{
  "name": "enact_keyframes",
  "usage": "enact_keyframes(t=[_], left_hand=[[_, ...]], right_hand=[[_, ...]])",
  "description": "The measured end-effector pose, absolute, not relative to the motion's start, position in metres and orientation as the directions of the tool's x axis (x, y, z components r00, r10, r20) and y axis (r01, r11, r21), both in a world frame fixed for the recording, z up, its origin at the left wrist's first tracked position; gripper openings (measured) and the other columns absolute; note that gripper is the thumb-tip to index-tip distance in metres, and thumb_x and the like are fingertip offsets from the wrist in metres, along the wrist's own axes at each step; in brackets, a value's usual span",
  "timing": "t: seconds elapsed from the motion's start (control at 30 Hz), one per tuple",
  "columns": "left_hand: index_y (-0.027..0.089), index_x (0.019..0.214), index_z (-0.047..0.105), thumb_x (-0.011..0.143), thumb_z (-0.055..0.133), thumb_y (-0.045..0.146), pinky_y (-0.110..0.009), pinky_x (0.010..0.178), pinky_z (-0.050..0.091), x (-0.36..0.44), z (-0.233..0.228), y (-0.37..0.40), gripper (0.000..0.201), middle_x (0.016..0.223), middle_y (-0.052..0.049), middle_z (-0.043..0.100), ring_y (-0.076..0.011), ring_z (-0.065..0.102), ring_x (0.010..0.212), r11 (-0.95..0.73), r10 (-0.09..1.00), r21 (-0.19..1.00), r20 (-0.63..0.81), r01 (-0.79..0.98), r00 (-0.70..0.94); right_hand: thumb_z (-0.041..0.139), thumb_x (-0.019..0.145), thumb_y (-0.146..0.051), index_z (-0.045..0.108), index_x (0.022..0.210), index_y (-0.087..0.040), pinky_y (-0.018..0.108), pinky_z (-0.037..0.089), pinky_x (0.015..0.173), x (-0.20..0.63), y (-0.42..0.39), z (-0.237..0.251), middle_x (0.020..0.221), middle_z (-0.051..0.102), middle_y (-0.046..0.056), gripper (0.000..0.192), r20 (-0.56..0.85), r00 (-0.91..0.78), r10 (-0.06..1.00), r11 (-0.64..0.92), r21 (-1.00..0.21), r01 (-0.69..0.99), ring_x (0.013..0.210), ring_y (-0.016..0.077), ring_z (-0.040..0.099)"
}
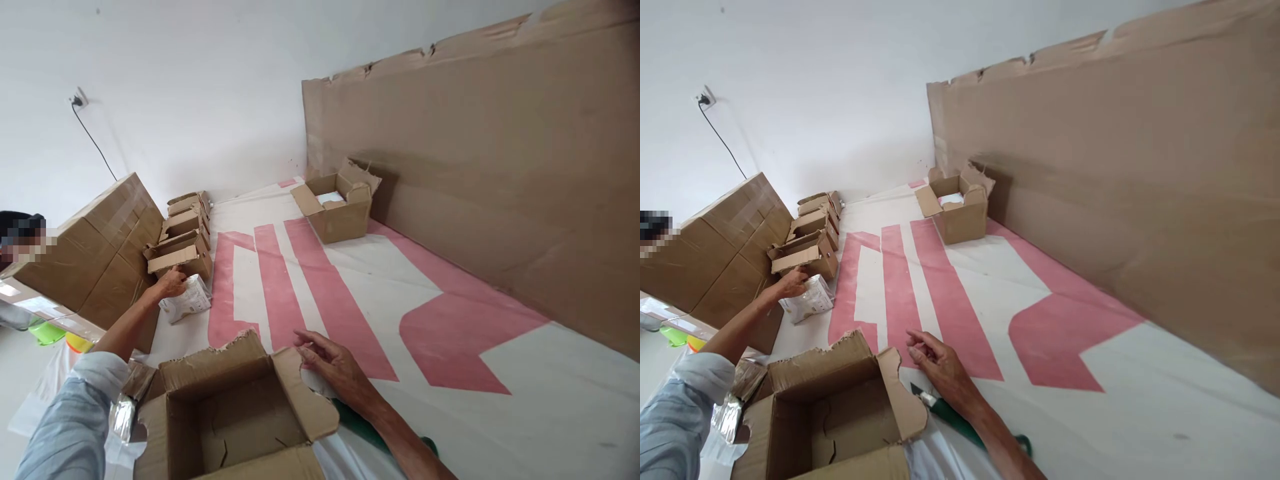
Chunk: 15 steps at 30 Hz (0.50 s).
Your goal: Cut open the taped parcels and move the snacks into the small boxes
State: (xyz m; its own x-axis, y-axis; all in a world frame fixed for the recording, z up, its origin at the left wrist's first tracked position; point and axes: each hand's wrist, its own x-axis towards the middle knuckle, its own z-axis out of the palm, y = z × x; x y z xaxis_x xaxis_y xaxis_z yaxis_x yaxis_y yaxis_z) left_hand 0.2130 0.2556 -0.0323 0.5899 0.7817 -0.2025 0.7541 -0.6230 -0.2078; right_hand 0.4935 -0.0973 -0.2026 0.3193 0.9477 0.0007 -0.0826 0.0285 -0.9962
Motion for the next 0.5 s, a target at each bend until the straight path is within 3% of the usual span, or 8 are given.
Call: enact_keyframes(t=[0.23, 0.4, 0.5], left_hand=[[0.016, 0.115, 0.075, 0.099, 0.054, 0.023, -0.053, 0.102, 0.053, 0.219, -0.026, 0.241, 0.027, 0.146, -0.020, 0.054, -0.0383, 0.059, 0.128, -0.481, 0.872, -0.333, -0.090, 0.811, 0.481], [0.020, 0.128, 0.069, 0.099, 0.045, 0.015, -0.056, 0.103, 0.050, 0.231, -0.021, 0.237, 0.038, 0.146, -0.021, 0.052, -0.0394, 0.056, 0.130, -0.433, 0.881, -0.380, 0.012, 0.817, 0.472], [0.023, 0.136, 0.062, 0.098, 0.049, 0.015, -0.053, 0.104, 0.049, 0.230, -0.022, 0.231, 0.041, 0.143, -0.019, 0.055, -0.0368, 0.057, 0.129, -0.437, 0.875, -0.398, 0.023, 0.807, 0.484]], right_hand=[[0.071, 0.083, -0.071, 0.078, 0.126, -0.021, 0.035, 0.060, 0.074, 0.490, -0.095, -0.200, 0.108, 0.075, 0.011, 0.066, 0.011, 0.312, 0.950, 0.030, -0.998, -0.055, 0.087, 0.0234, 0.068], [0.072, 0.082, -0.072, 0.078, 0.126, -0.021, 0.036, 0.060, 0.074, 0.492, -0.095, -0.204, 0.109, 0.075, 0.012, 0.068, -0.008, 0.319, 0.948, 0.025, -0.995, -0.101, 0.085, 0.0228, 0.067], [0.074, 0.081, -0.071, 0.078, 0.125, -0.020, 0.036, 0.061, 0.075, 0.492, -0.094, -0.205, 0.109, 0.075, 0.013, 0.067, -0.009, 0.324, 0.946, 0.033, -0.992, -0.125, 0.087, 0.0235, 0.068]])
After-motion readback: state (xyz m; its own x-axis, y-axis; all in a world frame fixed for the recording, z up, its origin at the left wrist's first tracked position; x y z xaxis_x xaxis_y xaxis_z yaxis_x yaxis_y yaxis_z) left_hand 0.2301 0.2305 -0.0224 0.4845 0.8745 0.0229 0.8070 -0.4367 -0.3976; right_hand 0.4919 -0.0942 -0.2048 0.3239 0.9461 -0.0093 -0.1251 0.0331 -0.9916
